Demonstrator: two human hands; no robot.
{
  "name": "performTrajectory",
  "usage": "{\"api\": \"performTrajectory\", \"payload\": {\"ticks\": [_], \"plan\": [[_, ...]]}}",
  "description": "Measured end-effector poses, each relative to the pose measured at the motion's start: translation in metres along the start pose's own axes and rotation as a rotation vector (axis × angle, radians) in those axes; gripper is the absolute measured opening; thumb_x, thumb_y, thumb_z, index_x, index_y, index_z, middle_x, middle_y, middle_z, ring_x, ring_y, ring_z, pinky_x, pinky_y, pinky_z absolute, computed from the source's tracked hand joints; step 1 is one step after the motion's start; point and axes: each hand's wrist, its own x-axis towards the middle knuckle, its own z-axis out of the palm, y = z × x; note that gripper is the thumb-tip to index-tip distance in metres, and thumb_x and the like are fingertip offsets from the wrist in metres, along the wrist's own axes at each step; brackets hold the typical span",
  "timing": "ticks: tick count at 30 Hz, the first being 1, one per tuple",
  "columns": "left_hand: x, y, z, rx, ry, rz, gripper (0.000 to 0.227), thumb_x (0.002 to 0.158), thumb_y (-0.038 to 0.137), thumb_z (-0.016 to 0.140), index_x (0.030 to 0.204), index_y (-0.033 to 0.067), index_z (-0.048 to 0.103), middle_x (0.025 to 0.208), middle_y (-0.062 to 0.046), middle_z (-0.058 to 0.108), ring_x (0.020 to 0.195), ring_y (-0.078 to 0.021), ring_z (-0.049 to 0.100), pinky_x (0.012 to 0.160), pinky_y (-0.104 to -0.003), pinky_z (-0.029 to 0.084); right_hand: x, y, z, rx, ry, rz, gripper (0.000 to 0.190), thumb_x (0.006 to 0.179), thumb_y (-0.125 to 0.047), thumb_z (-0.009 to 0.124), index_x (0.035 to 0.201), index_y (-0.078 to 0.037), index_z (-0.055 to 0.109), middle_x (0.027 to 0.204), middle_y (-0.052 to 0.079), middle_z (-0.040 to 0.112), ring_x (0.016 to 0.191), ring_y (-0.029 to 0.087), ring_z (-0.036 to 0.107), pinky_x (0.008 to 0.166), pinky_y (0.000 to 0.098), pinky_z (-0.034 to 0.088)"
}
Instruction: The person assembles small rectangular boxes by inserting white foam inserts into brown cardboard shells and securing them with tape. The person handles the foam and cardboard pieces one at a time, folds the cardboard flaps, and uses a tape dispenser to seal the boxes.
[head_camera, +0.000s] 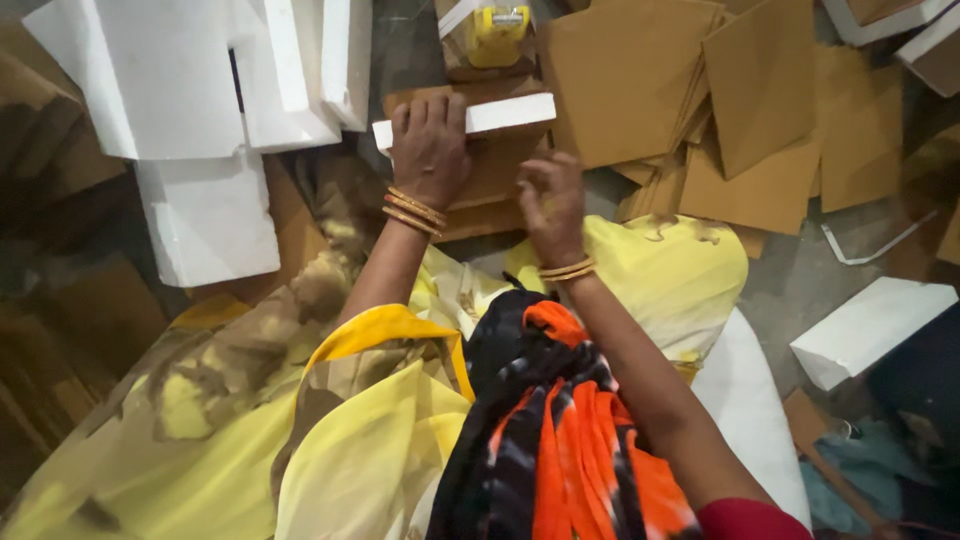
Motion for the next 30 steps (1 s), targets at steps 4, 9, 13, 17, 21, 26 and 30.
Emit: {"api": "performTrajectory", "payload": {"ticks": [4, 9, 13, 17, 21, 26, 30], "plan": [[-0.001, -0.001, -0.002, -0.005, -0.090, -0.013, 0.044, 0.078, 0.012, 0.067, 0.121, 0.0075, 0.057, 0.109, -0.011, 0.059, 0.106, -0.0310, 0.057, 0.101, -0.045, 0.038, -0.006, 0.028, -0.016, 0.198, 0.134, 0.213, 0.025, 0.098, 0.000, 0.067, 0.121, -0.007, 0.064, 0.122, 0.008, 0.060, 0.109, 0.018, 0.062, 0.097, 0.0302, 0.055], [0.001, 0.001, -0.008, -0.018, -0.074, 0.005, 0.053, 0.070, 0.015, 0.071, 0.120, 0.0064, 0.056, 0.108, -0.012, 0.058, 0.103, -0.0313, 0.056, 0.098, -0.045, 0.038, -0.012, 0.053, -0.020, 0.439, 0.154, 0.430, 0.025, 0.101, -0.001, 0.064, 0.125, -0.007, 0.063, 0.113, 0.001, 0.062, 0.101, 0.010, 0.061, 0.092, 0.0258, 0.054], [0.001, 0.000, -0.006, 0.013, -0.083, 0.001, 0.051, 0.073, 0.013, 0.072, 0.122, 0.0082, 0.056, 0.109, -0.010, 0.058, 0.103, -0.0294, 0.056, 0.100, -0.044, 0.038, -0.014, 0.056, -0.016, 0.372, 0.140, 0.450, 0.026, 0.099, -0.002, 0.065, 0.124, -0.006, 0.064, 0.115, 0.002, 0.064, 0.100, 0.011, 0.063, 0.091, 0.0268, 0.055], [0.000, 0.000, -0.005, 0.027, -0.082, 0.001, 0.052, 0.073, 0.012, 0.073, 0.122, 0.0084, 0.055, 0.109, -0.010, 0.057, 0.103, -0.0291, 0.056, 0.100, -0.043, 0.038, -0.010, 0.049, -0.017, 0.327, 0.072, 0.463, 0.032, 0.097, -0.003, 0.064, 0.128, -0.006, 0.063, 0.123, 0.005, 0.061, 0.106, 0.014, 0.064, 0.093, 0.0288, 0.055], [0.003, 0.002, -0.009, 0.017, -0.081, -0.006, 0.056, 0.070, 0.014, 0.075, 0.123, 0.0080, 0.055, 0.112, -0.010, 0.057, 0.105, -0.0287, 0.056, 0.101, -0.043, 0.038, 0.007, 0.048, -0.007, 0.165, 0.029, 0.395, 0.038, 0.096, -0.008, 0.070, 0.133, -0.007, 0.062, 0.129, 0.008, 0.059, 0.104, 0.018, 0.065, 0.091, 0.0300, 0.056], [0.009, 0.008, -0.024, -0.030, -0.170, -0.040, 0.067, 0.068, 0.029, 0.082, 0.124, 0.0053, 0.055, 0.116, -0.013, 0.057, 0.110, -0.0309, 0.053, 0.100, -0.046, 0.037, 0.029, 0.056, 0.015, 0.033, 0.015, 0.177, 0.046, 0.093, -0.008, 0.077, 0.135, -0.005, 0.057, 0.124, 0.013, 0.061, 0.103, 0.023, 0.063, 0.088, 0.0339, 0.054], [0.015, 0.009, -0.037, -0.104, -0.221, -0.038, 0.086, 0.069, 0.056, 0.082, 0.130, 0.0013, 0.053, 0.117, -0.017, 0.056, 0.114, -0.0346, 0.050, 0.101, -0.051, 0.032, 0.028, 0.066, 0.022, 0.036, 0.054, 0.255, 0.043, 0.089, -0.008, 0.079, 0.128, -0.005, 0.060, 0.106, 0.009, 0.068, 0.084, 0.018, 0.064, 0.077, 0.0326, 0.055]]}}
